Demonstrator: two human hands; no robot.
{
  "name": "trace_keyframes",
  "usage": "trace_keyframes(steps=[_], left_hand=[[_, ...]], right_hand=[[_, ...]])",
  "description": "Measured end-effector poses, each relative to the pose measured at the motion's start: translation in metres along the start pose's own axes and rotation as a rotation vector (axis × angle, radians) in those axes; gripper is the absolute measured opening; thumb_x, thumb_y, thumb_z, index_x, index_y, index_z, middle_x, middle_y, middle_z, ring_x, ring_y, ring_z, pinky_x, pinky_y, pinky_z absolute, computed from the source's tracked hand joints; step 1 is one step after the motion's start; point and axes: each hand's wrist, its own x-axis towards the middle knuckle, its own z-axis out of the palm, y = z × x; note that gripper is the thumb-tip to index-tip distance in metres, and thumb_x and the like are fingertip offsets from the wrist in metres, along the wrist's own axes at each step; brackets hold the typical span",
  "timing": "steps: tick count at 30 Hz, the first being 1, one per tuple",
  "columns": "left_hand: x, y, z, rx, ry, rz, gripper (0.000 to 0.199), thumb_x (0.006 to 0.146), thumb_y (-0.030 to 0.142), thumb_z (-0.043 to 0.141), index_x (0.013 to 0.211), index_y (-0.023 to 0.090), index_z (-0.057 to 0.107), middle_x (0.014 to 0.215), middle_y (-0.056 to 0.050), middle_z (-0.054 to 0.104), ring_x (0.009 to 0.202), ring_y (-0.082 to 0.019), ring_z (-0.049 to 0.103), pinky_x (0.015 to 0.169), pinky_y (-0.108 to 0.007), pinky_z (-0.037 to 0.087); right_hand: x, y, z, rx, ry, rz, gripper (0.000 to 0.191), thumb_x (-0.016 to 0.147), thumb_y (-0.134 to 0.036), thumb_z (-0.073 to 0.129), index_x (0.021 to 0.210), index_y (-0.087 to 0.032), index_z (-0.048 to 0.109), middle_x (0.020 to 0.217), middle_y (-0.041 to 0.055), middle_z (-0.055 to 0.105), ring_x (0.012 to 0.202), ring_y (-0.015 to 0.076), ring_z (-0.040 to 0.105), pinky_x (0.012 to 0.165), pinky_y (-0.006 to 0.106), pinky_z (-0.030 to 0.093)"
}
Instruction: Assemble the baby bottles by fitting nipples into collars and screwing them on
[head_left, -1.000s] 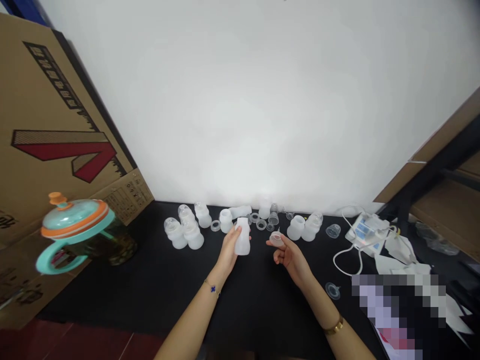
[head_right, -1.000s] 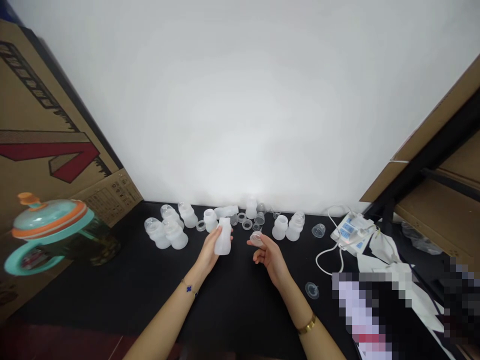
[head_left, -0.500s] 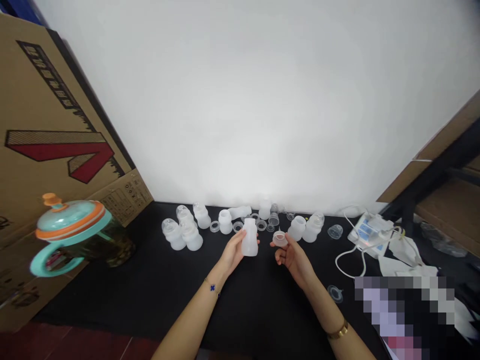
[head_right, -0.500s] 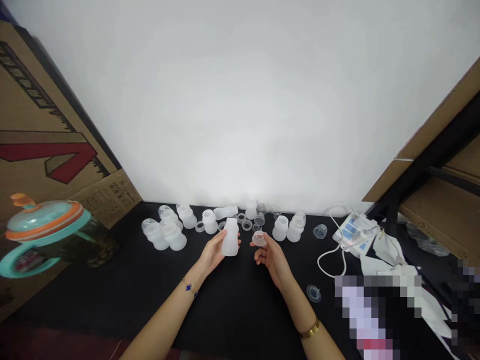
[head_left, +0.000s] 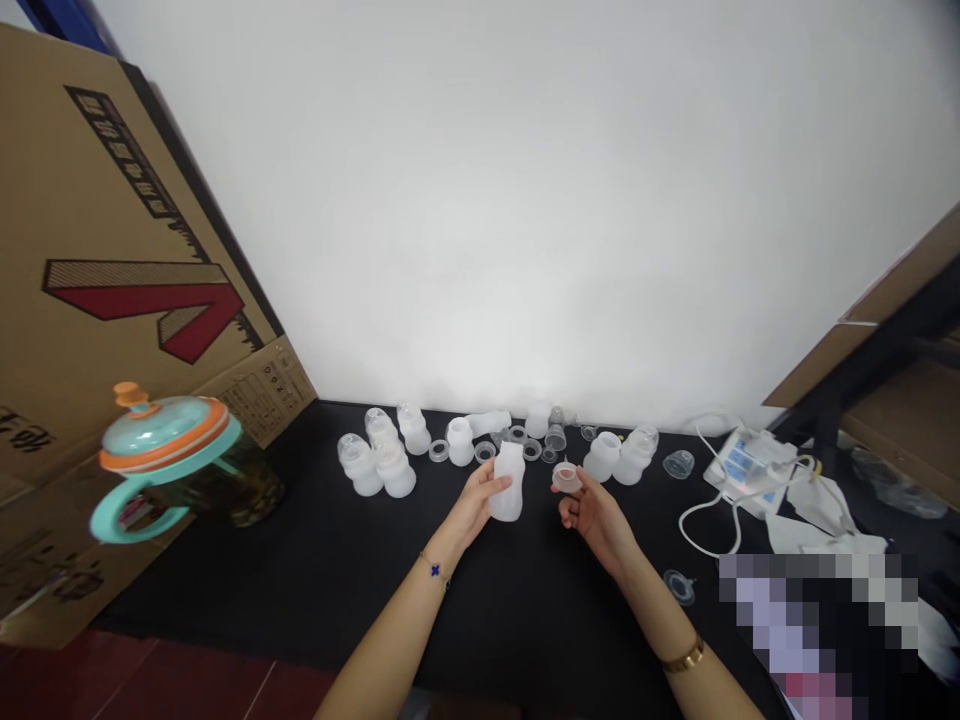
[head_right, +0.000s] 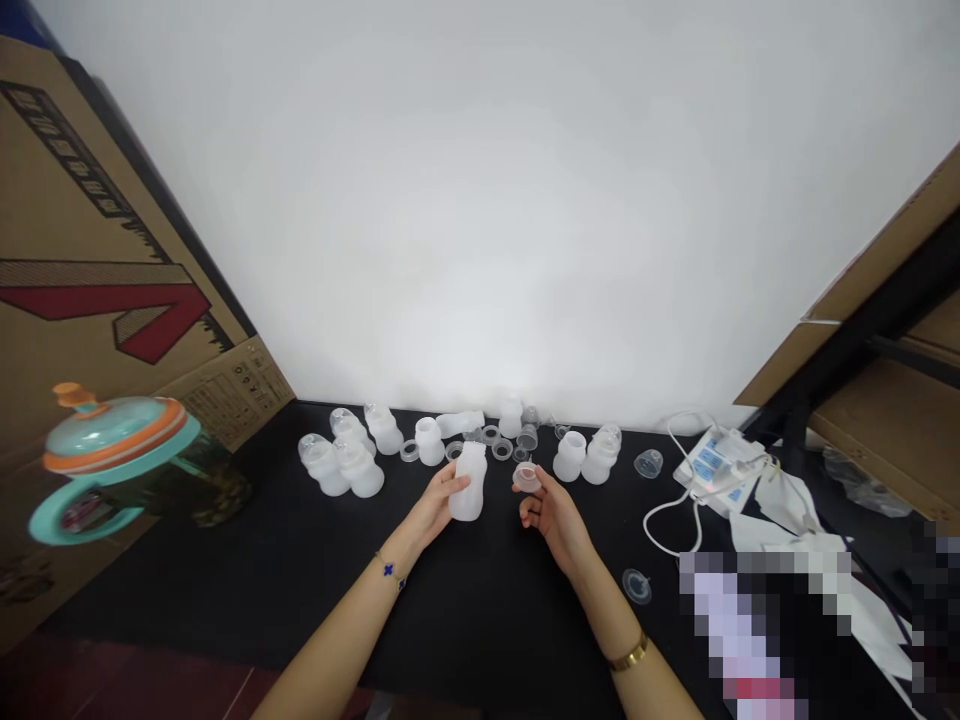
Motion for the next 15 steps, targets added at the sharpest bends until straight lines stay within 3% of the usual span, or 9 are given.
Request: trace_keyframes(steps=[8,15], left_hand=[[-0.0044,0.0079,0.0025,-0.098,0.051,-0.101,0.041,0.086,0.037,0.069,0.115,0.008,0.065,0.11,-0.02,0.073,0.084,-0.026,0.073,0.073,-0.035,0.059],[-0.0051,0.0029,0.0017,-0.067,0.057,-0.077,0.037,0.077,0.022,0.08,0.11,0.012,0.068,0.102,-0.012,0.073,0.082,-0.021,0.071,0.074,-0.032,0.06]], right_hand=[[-0.0029,-0.0022,0.0026,-0.018,-0.018,-0.013,0.036,0.083,-0.053,0.073,0.088,-0.018,0.07,0.092,0.0074,0.074,0.053,0.0133,0.055,0.048,0.027,0.042],[-0.0053,-0.0049,0.0028,0.008,-0.011,-0.024,0.034,0.081,-0.052,0.075,0.088,-0.02,0.07,0.089,0.0056,0.074,0.053,0.0133,0.055,0.049,0.027,0.042]])
